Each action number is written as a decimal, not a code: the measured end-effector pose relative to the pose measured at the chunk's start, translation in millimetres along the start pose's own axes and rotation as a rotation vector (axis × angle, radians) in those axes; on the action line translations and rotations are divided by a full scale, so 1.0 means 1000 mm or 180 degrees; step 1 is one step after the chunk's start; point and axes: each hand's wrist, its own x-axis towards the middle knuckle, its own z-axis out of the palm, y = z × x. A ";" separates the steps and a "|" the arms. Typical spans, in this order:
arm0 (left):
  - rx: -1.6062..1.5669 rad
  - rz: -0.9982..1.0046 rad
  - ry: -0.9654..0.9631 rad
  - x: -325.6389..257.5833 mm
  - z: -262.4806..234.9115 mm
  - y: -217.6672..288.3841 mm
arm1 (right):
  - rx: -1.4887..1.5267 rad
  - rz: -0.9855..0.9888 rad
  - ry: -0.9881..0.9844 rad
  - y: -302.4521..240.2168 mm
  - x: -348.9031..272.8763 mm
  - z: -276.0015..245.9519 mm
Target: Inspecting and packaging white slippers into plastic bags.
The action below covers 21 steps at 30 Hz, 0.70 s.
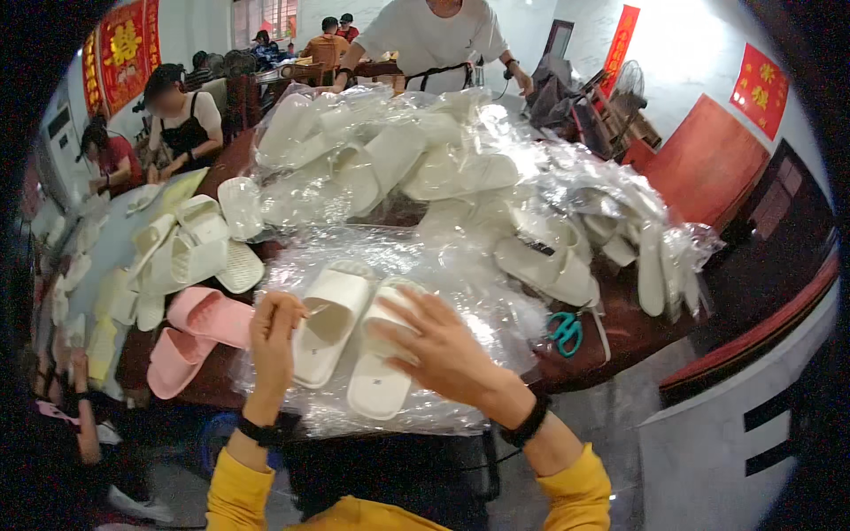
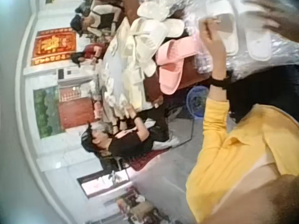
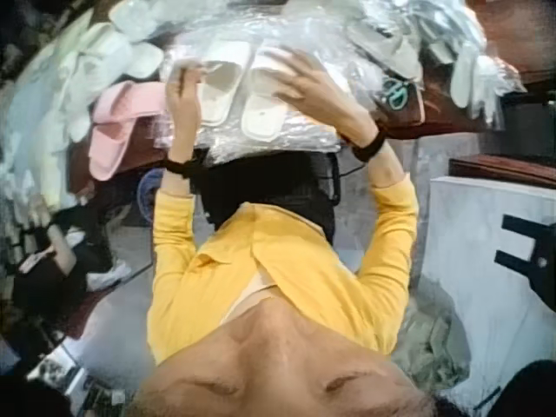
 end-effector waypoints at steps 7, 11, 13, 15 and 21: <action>0.0707 -0.0048 0.0436 -0.030 -0.062 0.015 | -0.0648 0.0035 -0.0616 -0.008 0.031 0.089; 0.0237 -0.0305 0.0769 -0.049 -0.110 0.016 | -0.1041 0.0467 -0.0642 -0.001 0.027 0.086; 0.0050 -0.0255 0.0858 -0.072 -0.134 0.019 | -0.1059 0.0406 -0.0523 0.004 0.026 0.094; 0.0281 -0.0371 0.1261 -0.100 -0.155 0.026 | -0.1154 0.0409 -0.0444 0.007 0.023 0.089; 0.1573 -0.1447 0.2076 -0.200 -0.295 0.040 | 0.0833 0.0685 0.0814 0.024 0.014 0.054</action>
